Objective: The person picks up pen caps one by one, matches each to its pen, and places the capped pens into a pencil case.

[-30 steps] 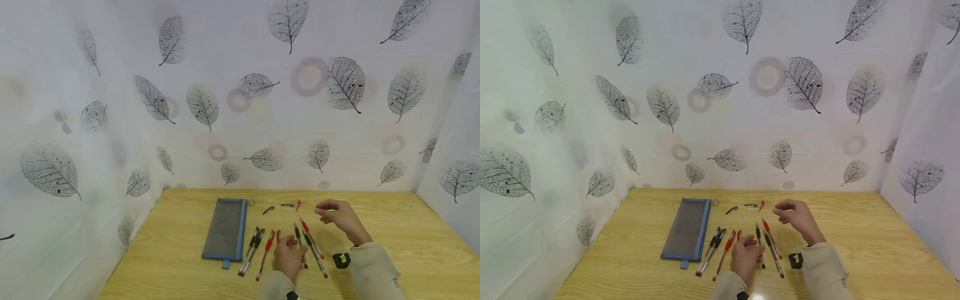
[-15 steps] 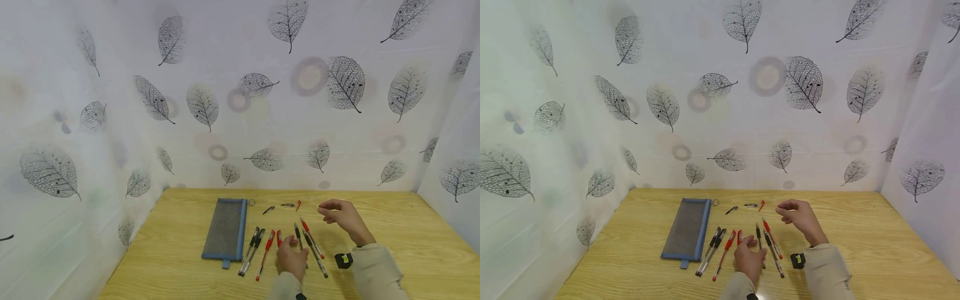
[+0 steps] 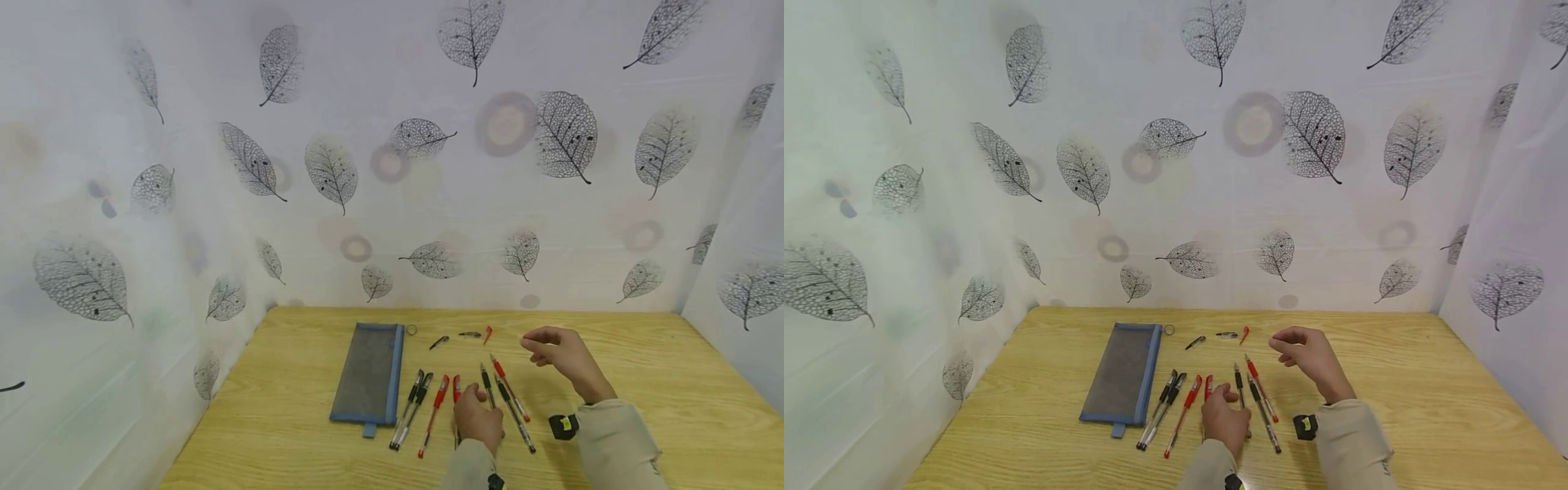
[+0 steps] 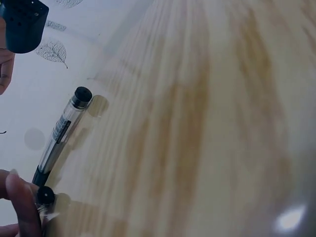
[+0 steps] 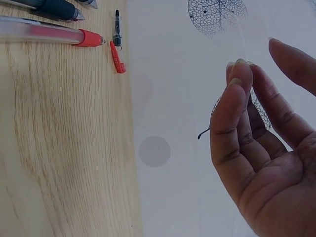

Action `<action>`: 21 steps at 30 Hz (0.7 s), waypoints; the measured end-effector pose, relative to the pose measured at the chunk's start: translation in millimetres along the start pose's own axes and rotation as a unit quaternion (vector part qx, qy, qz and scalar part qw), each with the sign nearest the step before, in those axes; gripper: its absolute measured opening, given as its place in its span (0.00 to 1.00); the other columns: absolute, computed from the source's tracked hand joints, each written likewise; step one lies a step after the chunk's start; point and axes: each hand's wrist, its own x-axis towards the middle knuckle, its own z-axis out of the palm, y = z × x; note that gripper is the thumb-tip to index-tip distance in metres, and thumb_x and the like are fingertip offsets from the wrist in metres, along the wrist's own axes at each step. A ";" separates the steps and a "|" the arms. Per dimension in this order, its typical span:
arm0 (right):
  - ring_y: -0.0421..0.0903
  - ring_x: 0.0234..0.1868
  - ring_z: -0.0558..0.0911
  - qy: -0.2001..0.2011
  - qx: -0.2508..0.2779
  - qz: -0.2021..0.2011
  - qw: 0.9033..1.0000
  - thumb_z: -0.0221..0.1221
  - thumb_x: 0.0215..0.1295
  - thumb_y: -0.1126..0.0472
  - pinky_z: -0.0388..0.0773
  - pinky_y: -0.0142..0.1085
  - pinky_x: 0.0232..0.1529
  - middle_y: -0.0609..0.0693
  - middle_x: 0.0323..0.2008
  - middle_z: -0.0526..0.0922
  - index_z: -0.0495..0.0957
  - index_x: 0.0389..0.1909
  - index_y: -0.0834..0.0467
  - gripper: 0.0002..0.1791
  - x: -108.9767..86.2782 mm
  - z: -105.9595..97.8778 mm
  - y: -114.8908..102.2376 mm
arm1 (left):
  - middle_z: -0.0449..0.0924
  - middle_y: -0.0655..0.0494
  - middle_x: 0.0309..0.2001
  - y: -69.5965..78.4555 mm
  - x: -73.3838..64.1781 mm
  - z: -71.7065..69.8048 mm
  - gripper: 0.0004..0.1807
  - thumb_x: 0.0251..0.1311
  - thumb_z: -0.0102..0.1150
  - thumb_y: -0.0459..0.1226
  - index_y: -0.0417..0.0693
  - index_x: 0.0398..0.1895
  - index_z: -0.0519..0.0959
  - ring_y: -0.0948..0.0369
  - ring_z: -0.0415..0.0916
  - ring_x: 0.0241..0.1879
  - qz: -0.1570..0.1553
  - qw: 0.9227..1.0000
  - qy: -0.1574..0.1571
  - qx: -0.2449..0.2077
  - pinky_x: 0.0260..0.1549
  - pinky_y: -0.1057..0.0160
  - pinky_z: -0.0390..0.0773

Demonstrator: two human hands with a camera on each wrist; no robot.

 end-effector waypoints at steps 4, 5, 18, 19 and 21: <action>0.51 0.37 0.81 0.002 0.002 0.001 1.000 0.59 0.67 0.49 0.82 0.44 0.41 0.52 0.39 0.82 0.75 0.53 0.69 0.27 0.3 -0.1 -0.6 | 0.76 0.57 0.35 2.9 -1.4 -2.9 0.28 0.44 0.68 0.21 0.36 0.54 0.75 0.65 0.72 0.14 -0.011 1.000 -0.009 0.003 0.12 0.67 0.75; 0.51 0.37 0.81 0.001 0.003 0.001 1.000 0.59 0.67 0.49 0.82 0.44 0.41 0.52 0.39 0.82 0.75 0.53 0.69 0.27 0.1 -0.1 -0.8 | 0.76 0.57 0.35 3.3 -1.7 -3.3 0.28 0.44 0.68 0.21 0.36 0.54 0.75 0.64 0.73 0.14 -0.011 1.000 -0.010 0.004 0.12 0.67 0.75; 0.47 0.36 0.81 -0.001 0.019 0.002 1.000 0.59 0.67 0.49 0.82 0.42 0.41 0.51 0.39 0.82 0.75 0.54 0.68 0.27 -1.9 -1.8 -0.6 | 0.75 0.58 0.25 2.3 -0.2 -5.9 0.30 0.41 0.73 0.26 0.37 0.52 0.76 0.61 0.73 0.22 0.015 0.997 -0.032 0.067 0.21 0.59 0.78; 0.48 0.36 0.81 0.000 0.020 0.001 1.000 0.59 0.67 0.49 0.82 0.43 0.41 0.51 0.39 0.82 0.74 0.54 0.68 0.27 -2.2 -1.9 -0.4 | 0.75 0.58 0.25 2.2 0.3 -6.4 0.29 0.41 0.73 0.26 0.37 0.52 0.77 0.60 0.73 0.23 0.015 0.997 -0.035 0.074 0.22 0.58 0.78; 0.48 0.36 0.81 0.003 0.022 -0.001 1.000 0.59 0.67 0.49 0.82 0.43 0.41 0.51 0.39 0.82 0.75 0.54 0.68 0.26 -2.8 -2.0 -0.4 | 0.75 0.58 0.24 1.7 1.2 -7.0 0.29 0.41 0.73 0.27 0.38 0.52 0.77 0.59 0.73 0.24 0.018 0.995 -0.042 0.085 0.23 0.56 0.78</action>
